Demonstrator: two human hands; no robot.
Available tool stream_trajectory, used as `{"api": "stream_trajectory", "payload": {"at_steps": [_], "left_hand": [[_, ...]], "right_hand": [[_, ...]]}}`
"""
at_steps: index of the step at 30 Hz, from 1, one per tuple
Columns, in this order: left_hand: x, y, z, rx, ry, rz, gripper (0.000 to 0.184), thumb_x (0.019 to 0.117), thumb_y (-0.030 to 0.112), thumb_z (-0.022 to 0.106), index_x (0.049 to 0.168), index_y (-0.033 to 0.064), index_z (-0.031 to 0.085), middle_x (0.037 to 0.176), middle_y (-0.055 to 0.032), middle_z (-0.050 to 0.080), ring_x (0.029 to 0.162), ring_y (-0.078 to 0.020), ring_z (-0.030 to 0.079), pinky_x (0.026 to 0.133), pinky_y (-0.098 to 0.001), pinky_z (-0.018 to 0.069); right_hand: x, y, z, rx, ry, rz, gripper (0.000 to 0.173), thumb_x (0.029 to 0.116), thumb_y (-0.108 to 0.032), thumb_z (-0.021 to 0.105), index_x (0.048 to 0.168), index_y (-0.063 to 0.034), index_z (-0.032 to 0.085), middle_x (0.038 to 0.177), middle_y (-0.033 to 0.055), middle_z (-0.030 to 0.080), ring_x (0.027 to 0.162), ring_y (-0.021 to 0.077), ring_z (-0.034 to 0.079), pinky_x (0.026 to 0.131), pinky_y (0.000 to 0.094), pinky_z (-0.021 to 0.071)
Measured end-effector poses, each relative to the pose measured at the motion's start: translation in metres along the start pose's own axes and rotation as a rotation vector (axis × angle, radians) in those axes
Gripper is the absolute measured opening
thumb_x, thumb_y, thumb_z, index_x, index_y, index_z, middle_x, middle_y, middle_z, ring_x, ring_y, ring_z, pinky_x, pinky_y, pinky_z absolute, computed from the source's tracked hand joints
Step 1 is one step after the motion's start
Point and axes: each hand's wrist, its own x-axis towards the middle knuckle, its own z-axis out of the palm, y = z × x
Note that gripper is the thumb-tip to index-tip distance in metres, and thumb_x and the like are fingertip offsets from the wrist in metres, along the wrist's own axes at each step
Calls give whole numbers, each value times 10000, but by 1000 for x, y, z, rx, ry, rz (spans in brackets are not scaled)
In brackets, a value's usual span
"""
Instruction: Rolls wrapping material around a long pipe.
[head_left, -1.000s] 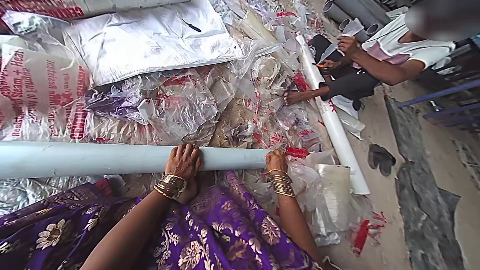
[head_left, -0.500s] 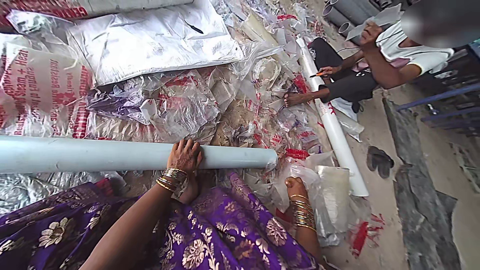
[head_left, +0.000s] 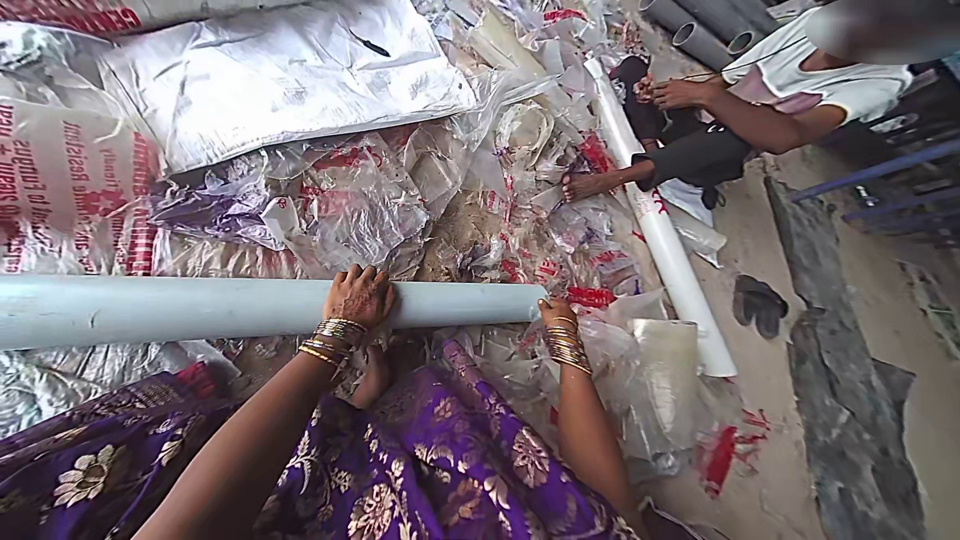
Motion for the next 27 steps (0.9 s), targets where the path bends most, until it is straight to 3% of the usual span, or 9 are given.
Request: {"api": "stream_trajectory", "payload": {"at_steps": [7,12,14,16,18,20,22,24,27], "left_hand": [[21,-1,-21,-82,-194,-145,425,1054,340,458,1093,-7,699,1177,-231,692,1219,-435,605,984,-600,457],[45,-5,-27,-90,-215,-204,447,1070,345,471,1033,-29,712,1121,-265,710,1199,-459,628,982,-625,469],[44,-6,-22,-84,-191,-184,413,1060,321,481,1029,-22,709,1115,-259,711,1196,-457,626,967,-625,472],[42,-7,-19,-82,-192,-177,389,1057,307,481,1054,-10,705,1143,-241,707,1215,-444,615,970,-617,467],[40,-7,-20,-81,-204,-164,386,1058,309,465,1098,10,705,1182,-225,695,1234,-430,604,969,-618,463],[31,-5,-17,-68,-209,-139,424,1070,335,415,1192,41,696,1225,-222,683,1236,-427,602,972,-617,453],[13,-4,-9,-45,-175,-83,493,1085,392,360,1280,62,670,1261,-232,678,1241,-441,599,1001,-618,438],[-8,-3,5,-41,-42,-4,545,1071,432,348,1305,52,661,1263,-250,677,1225,-471,608,1021,-640,425],[-35,-2,34,-59,292,115,622,1029,471,341,1262,9,687,1213,-280,691,1145,-520,644,957,-689,456]], "right_hand": [[-36,30,-2,257,57,71,359,1077,-236,549,1208,70,685,1300,281,641,1262,370,587,1095,522,402],[-64,129,-24,206,209,288,384,1070,-266,572,1093,96,701,1179,315,670,1156,423,618,1010,581,427],[-76,161,-39,181,340,353,388,1047,-271,618,1142,101,670,1186,334,660,1169,454,609,1006,597,424],[-81,176,-51,253,499,364,463,964,-153,717,1350,61,576,1290,355,606,1239,482,574,1041,582,436],[-82,165,-64,352,695,291,456,895,29,664,1346,37,593,1357,327,557,1259,413,552,1062,481,435],[-81,145,-70,424,826,181,257,908,66,591,1132,63,717,1260,279,644,1220,344,591,1064,436,425],[-71,129,-68,464,792,114,169,956,12,580,1009,60,733,983,205,723,934,256,666,900,435,484],[-58,115,-64,452,684,98,220,1011,-48,536,1060,46,729,898,184,722,819,254,662,830,462,489],[-46,102,-61,305,585,86,308,1071,-136,484,1216,24,704,1134,285,711,1108,434,662,982,597,448]]}}
